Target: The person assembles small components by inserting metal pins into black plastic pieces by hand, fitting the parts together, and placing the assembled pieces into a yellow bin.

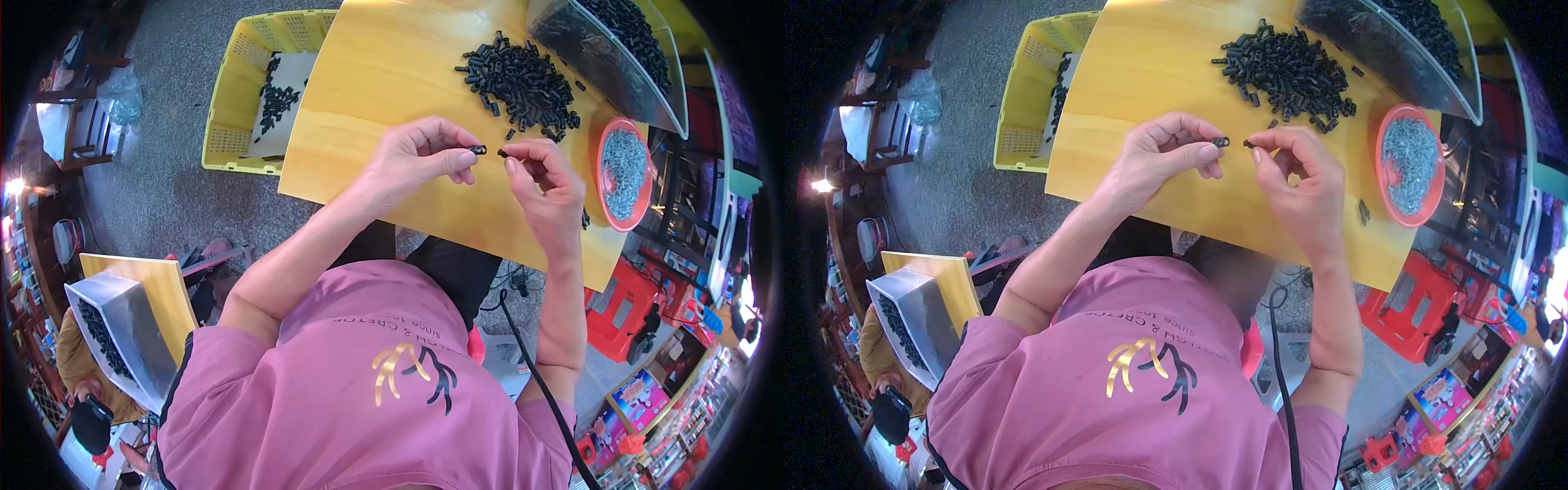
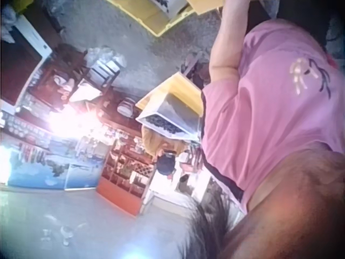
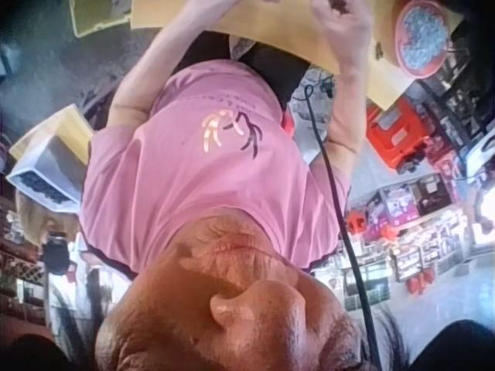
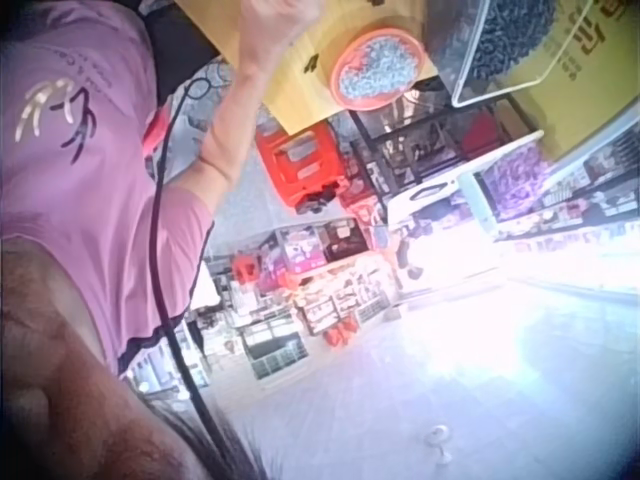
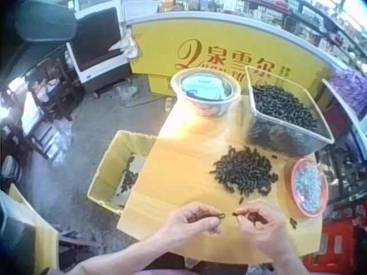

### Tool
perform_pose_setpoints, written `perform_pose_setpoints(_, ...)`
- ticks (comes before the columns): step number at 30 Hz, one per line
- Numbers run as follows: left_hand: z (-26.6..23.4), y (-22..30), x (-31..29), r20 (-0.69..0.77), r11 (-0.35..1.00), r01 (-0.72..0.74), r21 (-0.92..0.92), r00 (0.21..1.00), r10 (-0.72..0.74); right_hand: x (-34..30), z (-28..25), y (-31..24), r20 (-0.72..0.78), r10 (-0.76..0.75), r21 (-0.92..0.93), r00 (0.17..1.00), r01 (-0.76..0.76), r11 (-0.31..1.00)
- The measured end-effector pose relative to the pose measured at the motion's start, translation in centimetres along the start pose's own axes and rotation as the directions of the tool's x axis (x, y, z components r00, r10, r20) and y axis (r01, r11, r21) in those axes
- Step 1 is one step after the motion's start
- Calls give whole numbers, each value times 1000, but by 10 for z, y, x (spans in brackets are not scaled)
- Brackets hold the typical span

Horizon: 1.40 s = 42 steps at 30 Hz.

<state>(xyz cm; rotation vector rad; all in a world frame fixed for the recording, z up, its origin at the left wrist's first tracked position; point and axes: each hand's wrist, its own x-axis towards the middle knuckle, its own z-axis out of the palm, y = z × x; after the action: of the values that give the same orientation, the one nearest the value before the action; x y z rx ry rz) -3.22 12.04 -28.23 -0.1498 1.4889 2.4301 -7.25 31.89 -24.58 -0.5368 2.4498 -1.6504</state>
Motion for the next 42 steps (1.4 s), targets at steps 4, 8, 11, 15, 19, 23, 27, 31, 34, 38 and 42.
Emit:
perform_pose_setpoints(4,4,-2,4,36,1000,-8,20,999,8,-1,-5,-12,35,80,140,996,-84,987)
perform_pose_setpoints(8,11,2,3,48,998,-6,57,999,3,-3,-10,-20,81,250,218,965,-262,940)
perform_pose_setpoints(11,13,2,0,68,996,-12,85,998,6,-5,-11,-20,107,277,239,955,-295,925)
perform_pose_setpoints(15,14,1,0,86,999,-24,47,996,19,-5,-11,-22,130,327,238,936,-350,906)
perform_pose_setpoints(19,16,-1,-1,87,996,-48,80,995,41,-5,-12,-27,139,342,206,929,-365,908)
perform_pose_setpoints(23,20,0,-4,59,992,-60,110,997,54,-6,-11,-29,107,335,115,936,-346,931)
perform_pose_setpoints(27,17,-1,-3,69,995,-50,88,997,44,-7,-9,-32,91,326,83,941,-333,939)
perform_pose_setpoints(31,17,0,-4,98,998,-37,50,995,31,-12,-7,-32,36,291,19,956,-292,956)
perform_pose_setpoints(34,18,-1,-4,88,999,-17,49,996,12,-14,-4,-32,3,256,-24,967,-255,967)
perform_pose_setpoints(38,20,0,-4,83,999,-1,48,997,-3,-15,-1,-33,-32,74,-150,997,-78,986)
perform_pose_setpoints(42,19,0,-4,75,996,-1,89,997,-6,-16,3,-27,-38,91,-130,995,-96,987)
